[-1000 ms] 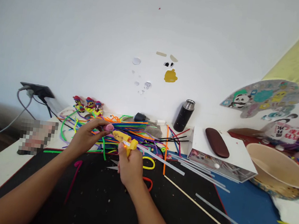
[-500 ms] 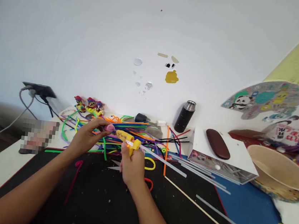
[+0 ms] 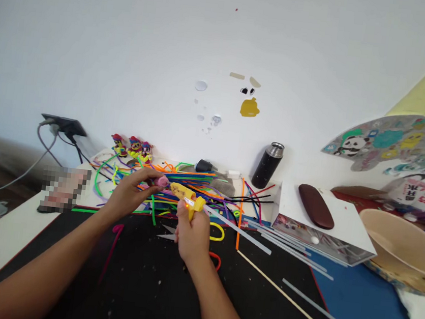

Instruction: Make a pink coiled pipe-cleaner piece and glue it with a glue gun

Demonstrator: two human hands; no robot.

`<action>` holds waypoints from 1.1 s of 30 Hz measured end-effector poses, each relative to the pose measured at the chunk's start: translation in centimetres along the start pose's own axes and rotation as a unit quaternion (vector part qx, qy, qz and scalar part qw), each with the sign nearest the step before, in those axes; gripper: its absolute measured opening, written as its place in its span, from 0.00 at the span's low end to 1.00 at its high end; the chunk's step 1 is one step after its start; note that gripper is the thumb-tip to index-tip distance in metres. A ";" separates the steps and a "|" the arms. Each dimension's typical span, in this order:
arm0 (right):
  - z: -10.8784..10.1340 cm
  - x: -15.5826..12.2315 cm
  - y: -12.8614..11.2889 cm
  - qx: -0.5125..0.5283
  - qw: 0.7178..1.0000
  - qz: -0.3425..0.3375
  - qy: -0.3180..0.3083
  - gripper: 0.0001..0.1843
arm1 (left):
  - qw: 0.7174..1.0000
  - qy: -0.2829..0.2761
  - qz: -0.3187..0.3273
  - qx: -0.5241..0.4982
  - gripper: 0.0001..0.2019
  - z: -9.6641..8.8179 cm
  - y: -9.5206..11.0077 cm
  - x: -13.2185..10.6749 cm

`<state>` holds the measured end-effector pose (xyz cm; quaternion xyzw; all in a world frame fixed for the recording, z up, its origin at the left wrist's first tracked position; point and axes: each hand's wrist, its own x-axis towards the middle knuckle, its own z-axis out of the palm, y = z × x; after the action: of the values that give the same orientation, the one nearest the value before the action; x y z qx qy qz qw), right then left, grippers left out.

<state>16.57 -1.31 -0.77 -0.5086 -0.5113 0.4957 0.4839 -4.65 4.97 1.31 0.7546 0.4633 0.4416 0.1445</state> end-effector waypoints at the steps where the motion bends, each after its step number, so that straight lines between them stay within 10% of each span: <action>1: 0.0 0.0 0.0 0.007 1.000 0.004 0.001 0.40 | 1.000 -0.004 -0.001 0.001 0.09 0.0 0.1 0.0; 33: 0.0 -0.1 -0.3 0.015 1.000 -0.008 0.006 0.39 | 1.000 -0.006 0.010 0.000 0.08 -0.2 0.3 0.1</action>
<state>16.59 -1.43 -0.49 -0.5001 -0.5048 0.4964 0.4986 -4.63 4.90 1.66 0.7619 0.4548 0.4384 0.1433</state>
